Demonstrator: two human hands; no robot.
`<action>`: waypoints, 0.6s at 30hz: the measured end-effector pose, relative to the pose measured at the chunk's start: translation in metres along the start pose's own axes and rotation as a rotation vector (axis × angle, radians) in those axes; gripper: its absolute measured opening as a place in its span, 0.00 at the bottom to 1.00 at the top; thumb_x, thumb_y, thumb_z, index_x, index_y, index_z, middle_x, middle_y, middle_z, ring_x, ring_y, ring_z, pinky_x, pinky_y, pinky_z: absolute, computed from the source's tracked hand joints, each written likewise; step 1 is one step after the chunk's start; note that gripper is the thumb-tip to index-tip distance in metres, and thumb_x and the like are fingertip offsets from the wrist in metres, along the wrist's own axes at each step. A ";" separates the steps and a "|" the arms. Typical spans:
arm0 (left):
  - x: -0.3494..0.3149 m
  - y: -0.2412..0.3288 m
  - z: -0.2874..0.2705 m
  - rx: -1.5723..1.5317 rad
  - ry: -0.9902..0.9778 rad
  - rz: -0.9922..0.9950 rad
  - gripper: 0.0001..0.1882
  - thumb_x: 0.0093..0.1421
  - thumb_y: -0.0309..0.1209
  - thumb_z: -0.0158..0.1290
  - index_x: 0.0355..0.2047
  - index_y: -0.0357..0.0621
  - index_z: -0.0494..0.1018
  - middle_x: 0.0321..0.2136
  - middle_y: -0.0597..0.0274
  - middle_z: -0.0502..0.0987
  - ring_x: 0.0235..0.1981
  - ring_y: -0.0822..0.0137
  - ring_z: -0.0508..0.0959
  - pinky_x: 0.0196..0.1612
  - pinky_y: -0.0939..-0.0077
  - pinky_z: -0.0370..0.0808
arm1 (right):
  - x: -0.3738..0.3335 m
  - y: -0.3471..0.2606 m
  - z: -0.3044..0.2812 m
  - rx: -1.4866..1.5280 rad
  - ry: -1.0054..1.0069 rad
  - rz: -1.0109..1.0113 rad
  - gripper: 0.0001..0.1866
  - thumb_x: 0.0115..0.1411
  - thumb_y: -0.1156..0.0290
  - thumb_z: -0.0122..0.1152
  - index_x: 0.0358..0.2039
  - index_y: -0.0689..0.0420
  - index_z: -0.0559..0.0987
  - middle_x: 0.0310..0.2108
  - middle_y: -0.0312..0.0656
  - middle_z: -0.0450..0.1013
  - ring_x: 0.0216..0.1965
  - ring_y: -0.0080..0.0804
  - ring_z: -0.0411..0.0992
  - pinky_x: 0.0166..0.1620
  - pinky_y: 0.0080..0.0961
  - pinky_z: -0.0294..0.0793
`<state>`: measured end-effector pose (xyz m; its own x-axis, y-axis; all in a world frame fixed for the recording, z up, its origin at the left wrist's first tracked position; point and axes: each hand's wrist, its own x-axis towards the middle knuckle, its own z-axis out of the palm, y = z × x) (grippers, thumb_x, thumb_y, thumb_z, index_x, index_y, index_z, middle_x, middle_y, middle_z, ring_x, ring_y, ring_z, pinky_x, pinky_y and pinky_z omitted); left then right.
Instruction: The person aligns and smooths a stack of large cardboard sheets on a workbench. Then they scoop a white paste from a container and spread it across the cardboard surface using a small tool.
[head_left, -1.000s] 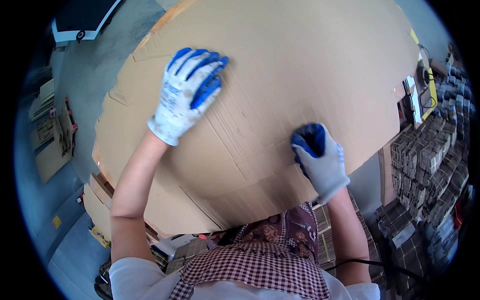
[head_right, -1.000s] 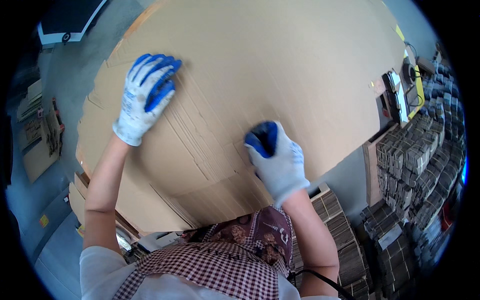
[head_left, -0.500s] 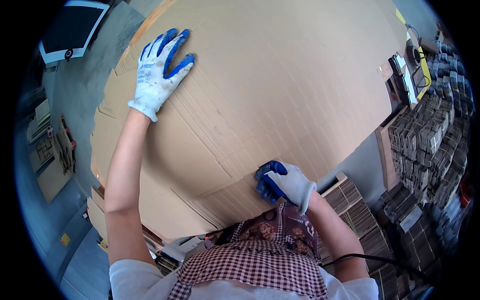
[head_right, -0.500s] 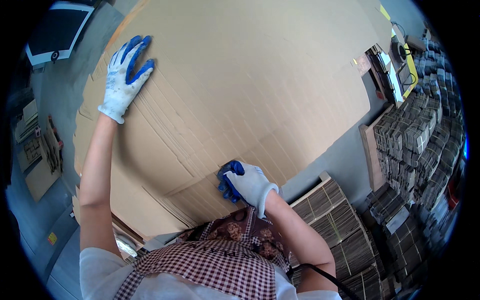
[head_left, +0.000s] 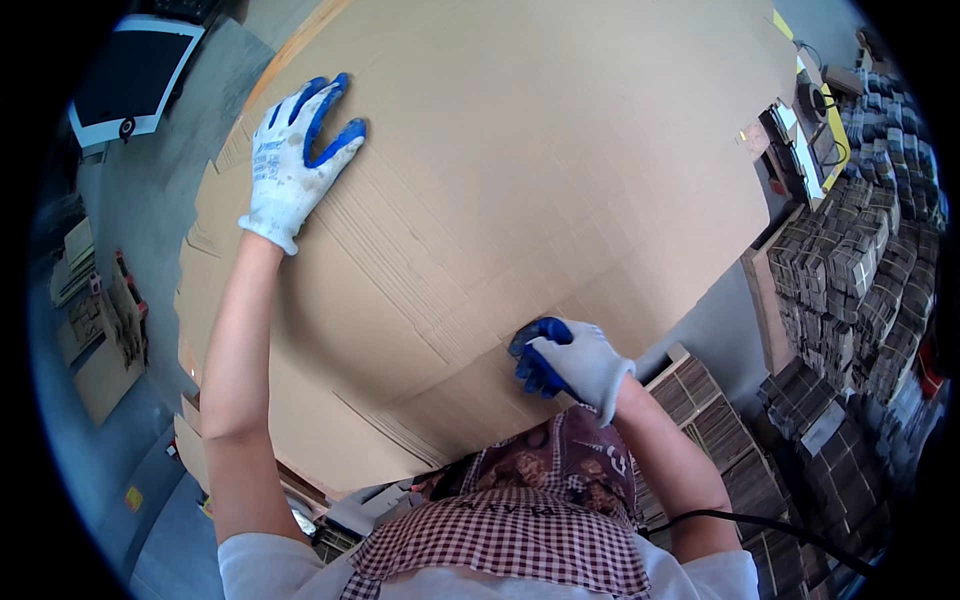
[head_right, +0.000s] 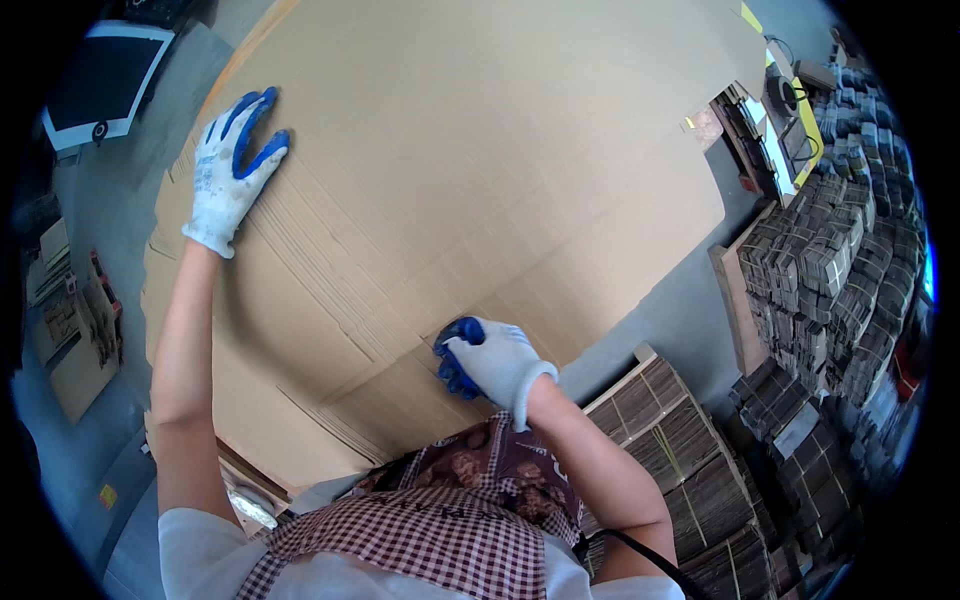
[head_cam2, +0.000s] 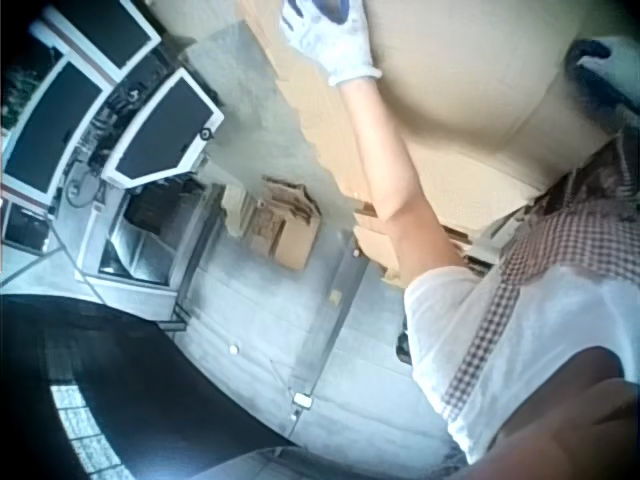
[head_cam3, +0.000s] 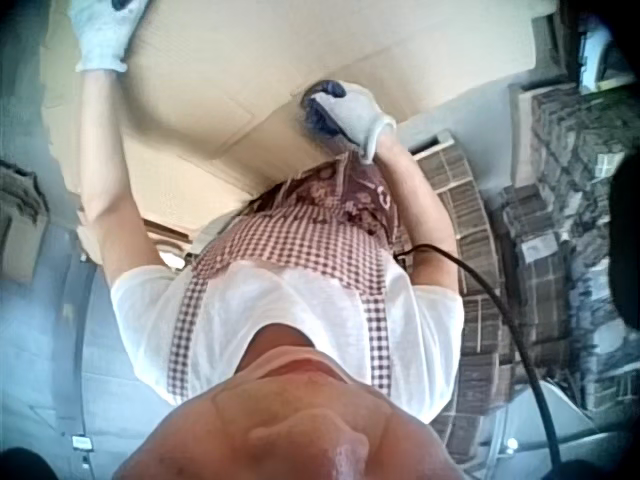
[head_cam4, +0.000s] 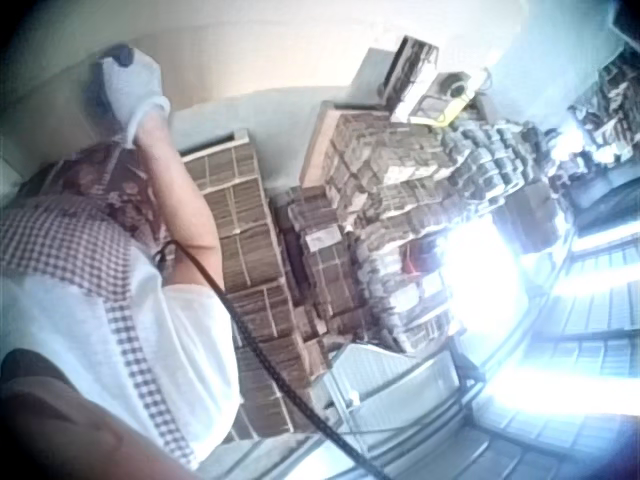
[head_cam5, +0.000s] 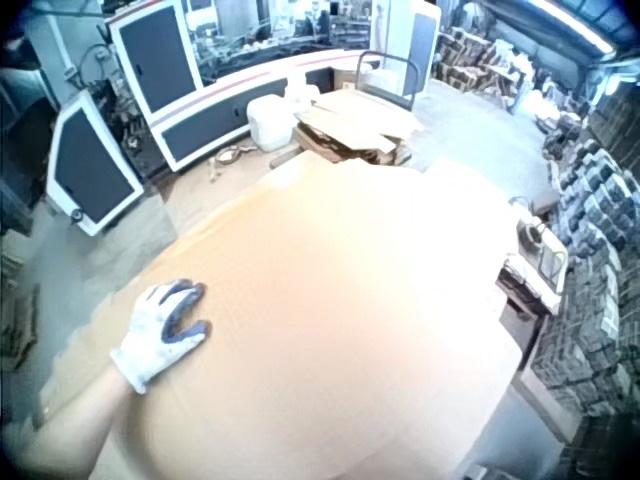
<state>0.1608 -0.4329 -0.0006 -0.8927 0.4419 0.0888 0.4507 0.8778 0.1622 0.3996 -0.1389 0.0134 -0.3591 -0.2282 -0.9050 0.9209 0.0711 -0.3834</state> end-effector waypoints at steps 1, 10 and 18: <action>0.001 -0.001 0.001 0.014 -0.010 -0.005 0.30 0.64 0.49 0.60 0.64 0.55 0.72 0.63 0.56 0.73 0.64 0.51 0.69 0.69 0.55 0.63 | -0.002 -0.001 -0.009 0.046 0.002 0.032 0.14 0.69 0.68 0.53 0.43 0.62 0.82 0.30 0.43 0.82 0.28 0.30 0.80 0.31 0.27 0.81; 0.004 0.000 0.011 0.069 0.018 -0.053 0.32 0.64 0.49 0.60 0.66 0.57 0.70 0.63 0.56 0.72 0.65 0.50 0.69 0.69 0.55 0.62 | -0.002 -0.027 -0.036 0.069 -0.013 0.069 0.14 0.68 0.68 0.54 0.41 0.63 0.83 0.30 0.43 0.82 0.26 0.29 0.80 0.28 0.22 0.79; 0.003 0.005 0.010 0.068 0.033 -0.081 0.30 0.63 0.46 0.61 0.64 0.55 0.72 0.63 0.54 0.73 0.64 0.49 0.69 0.68 0.55 0.63 | 0.004 -0.024 -0.034 0.068 -0.010 0.049 0.14 0.68 0.67 0.55 0.38 0.65 0.82 0.28 0.45 0.81 0.24 0.31 0.80 0.26 0.26 0.80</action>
<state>0.1606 -0.4255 -0.0090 -0.9249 0.3635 0.1111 0.3745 0.9215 0.1028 0.3709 -0.1090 0.0127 -0.3125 -0.2357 -0.9202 0.9455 0.0164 -0.3253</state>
